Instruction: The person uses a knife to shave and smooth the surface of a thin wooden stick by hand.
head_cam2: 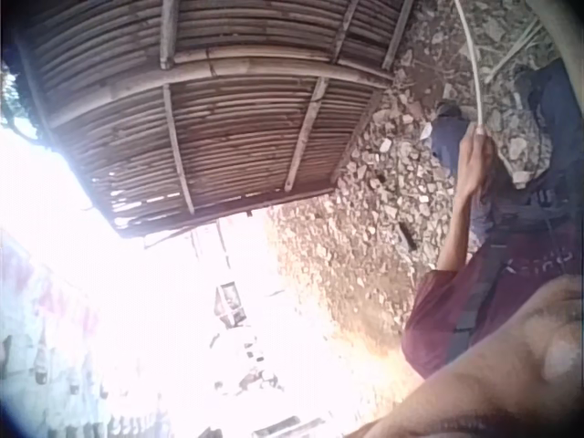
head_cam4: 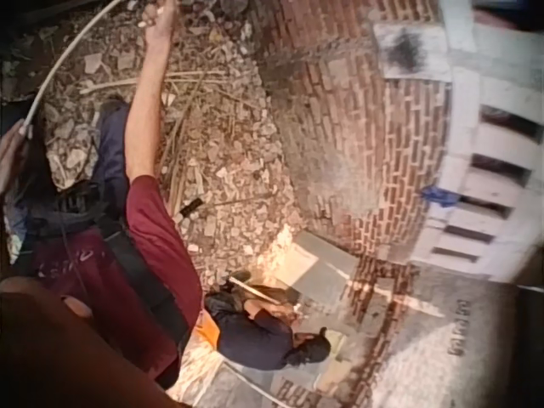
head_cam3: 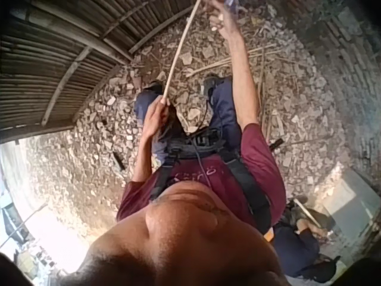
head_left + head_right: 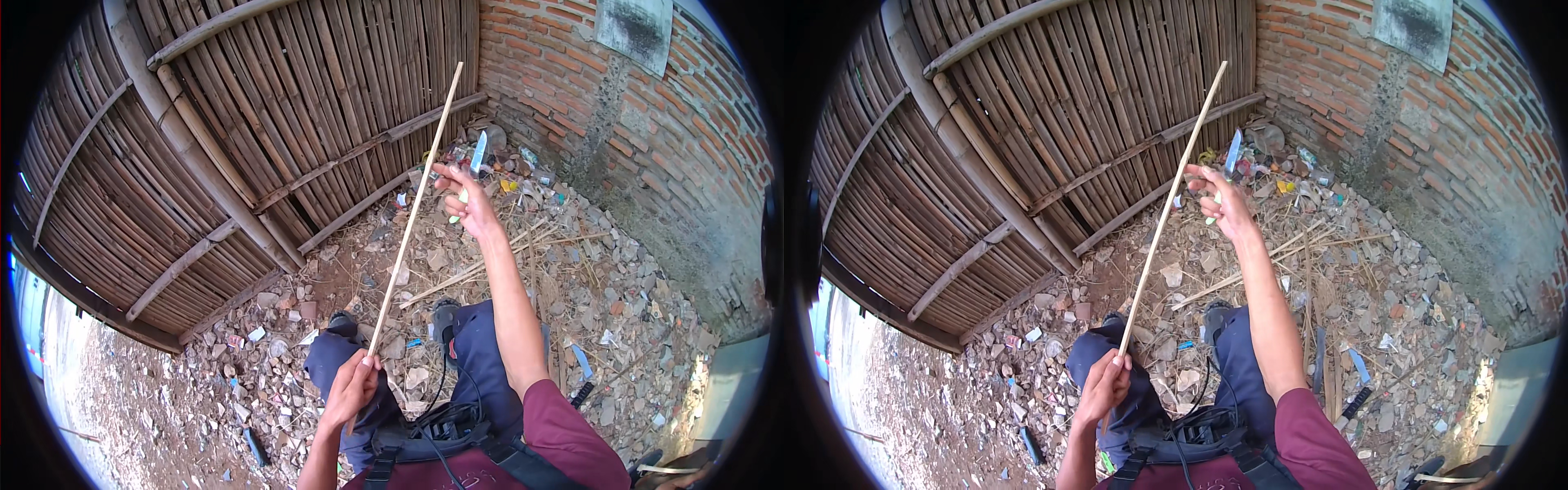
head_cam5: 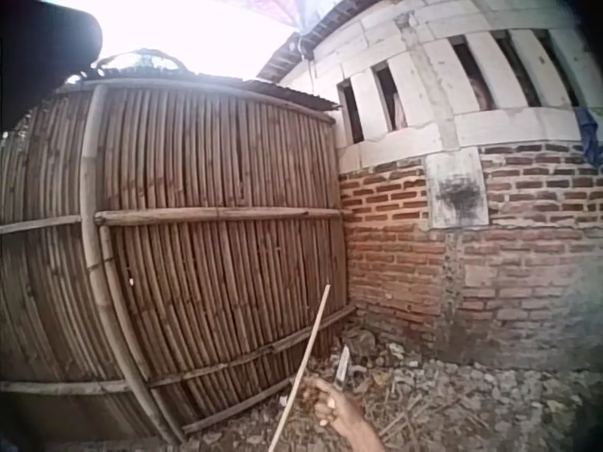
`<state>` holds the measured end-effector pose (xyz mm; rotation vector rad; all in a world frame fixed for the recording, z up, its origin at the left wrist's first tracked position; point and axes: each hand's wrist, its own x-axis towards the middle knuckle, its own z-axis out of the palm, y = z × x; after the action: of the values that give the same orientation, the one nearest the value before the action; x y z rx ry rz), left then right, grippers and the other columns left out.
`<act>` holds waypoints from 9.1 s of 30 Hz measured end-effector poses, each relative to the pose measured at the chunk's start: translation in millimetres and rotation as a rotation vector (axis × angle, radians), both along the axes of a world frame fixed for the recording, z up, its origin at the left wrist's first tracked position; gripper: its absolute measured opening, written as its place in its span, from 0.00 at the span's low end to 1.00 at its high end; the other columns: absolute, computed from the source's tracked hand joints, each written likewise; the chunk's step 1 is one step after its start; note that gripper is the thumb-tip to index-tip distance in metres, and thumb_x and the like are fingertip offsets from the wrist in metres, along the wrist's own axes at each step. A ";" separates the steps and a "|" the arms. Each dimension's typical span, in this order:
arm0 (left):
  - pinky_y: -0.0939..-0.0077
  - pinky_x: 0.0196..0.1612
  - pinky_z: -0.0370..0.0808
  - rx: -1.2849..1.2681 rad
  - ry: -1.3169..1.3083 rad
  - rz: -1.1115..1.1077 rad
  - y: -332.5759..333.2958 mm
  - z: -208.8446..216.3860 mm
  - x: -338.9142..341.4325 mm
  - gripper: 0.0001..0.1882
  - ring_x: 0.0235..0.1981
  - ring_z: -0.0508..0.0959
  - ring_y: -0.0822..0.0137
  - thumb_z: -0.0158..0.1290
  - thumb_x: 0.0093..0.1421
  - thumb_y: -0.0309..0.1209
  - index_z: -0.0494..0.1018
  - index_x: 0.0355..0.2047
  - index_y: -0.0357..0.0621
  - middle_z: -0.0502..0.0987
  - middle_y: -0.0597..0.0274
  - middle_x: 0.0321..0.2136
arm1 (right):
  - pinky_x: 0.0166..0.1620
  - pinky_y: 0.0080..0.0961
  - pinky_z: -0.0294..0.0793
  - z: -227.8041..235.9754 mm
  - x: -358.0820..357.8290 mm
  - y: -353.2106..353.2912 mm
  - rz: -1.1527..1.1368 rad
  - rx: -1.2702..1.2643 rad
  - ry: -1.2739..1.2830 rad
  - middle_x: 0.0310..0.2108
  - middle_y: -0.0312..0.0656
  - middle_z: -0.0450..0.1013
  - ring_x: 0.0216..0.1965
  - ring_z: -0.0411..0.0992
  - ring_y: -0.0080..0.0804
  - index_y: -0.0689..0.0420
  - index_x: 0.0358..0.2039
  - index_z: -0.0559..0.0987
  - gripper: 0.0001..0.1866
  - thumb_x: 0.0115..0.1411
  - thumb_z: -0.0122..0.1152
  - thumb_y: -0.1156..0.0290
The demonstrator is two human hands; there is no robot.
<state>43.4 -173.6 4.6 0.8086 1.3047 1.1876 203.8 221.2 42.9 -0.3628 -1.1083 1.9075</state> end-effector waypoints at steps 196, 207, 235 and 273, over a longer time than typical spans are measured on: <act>0.80 0.21 0.55 0.064 0.146 0.086 53.5 7.2 16.8 0.11 0.20 0.59 0.83 0.46 0.80 0.36 0.69 0.46 0.40 0.63 0.76 0.21 | 0.17 0.11 0.50 -7.8 -7.4 -49.2 -0.105 0.183 -0.152 0.40 0.39 0.79 0.14 0.50 0.09 0.60 0.54 0.84 0.18 0.72 0.58 0.62; 0.85 0.22 0.56 0.296 0.408 0.201 98.8 30.1 7.4 0.10 0.20 0.59 0.84 0.45 0.81 0.36 0.68 0.46 0.42 0.65 0.75 0.23 | 0.32 0.38 0.76 -26.4 -36.6 -75.0 -0.606 1.080 -0.406 0.23 0.43 0.78 0.28 0.81 0.41 0.57 0.37 0.86 0.10 0.60 0.56 0.78; 0.55 0.23 0.66 0.312 0.855 0.333 106.9 60.8 43.7 0.08 0.16 0.74 0.44 0.45 0.78 0.29 0.73 0.44 0.37 0.71 0.42 0.17 | 0.23 0.43 0.73 -26.6 -59.0 -107.8 -0.788 1.122 -0.606 0.20 0.46 0.77 0.20 0.77 0.49 0.56 0.27 0.78 0.03 0.56 0.57 0.73; 0.45 0.23 0.66 0.331 0.904 0.358 106.6 52.5 50.0 0.05 0.21 0.76 0.34 0.47 0.77 0.29 0.67 0.43 0.40 0.72 0.38 0.17 | 0.25 0.46 0.71 -26.1 -54.0 -108.5 -0.774 1.100 -0.619 0.21 0.48 0.77 0.21 0.76 0.51 0.57 0.25 0.76 0.04 0.56 0.60 0.75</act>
<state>93.4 -67.0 57.2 1.5050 2.0741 1.3969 149.9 112.8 16.8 -0.6221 -1.8664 0.3500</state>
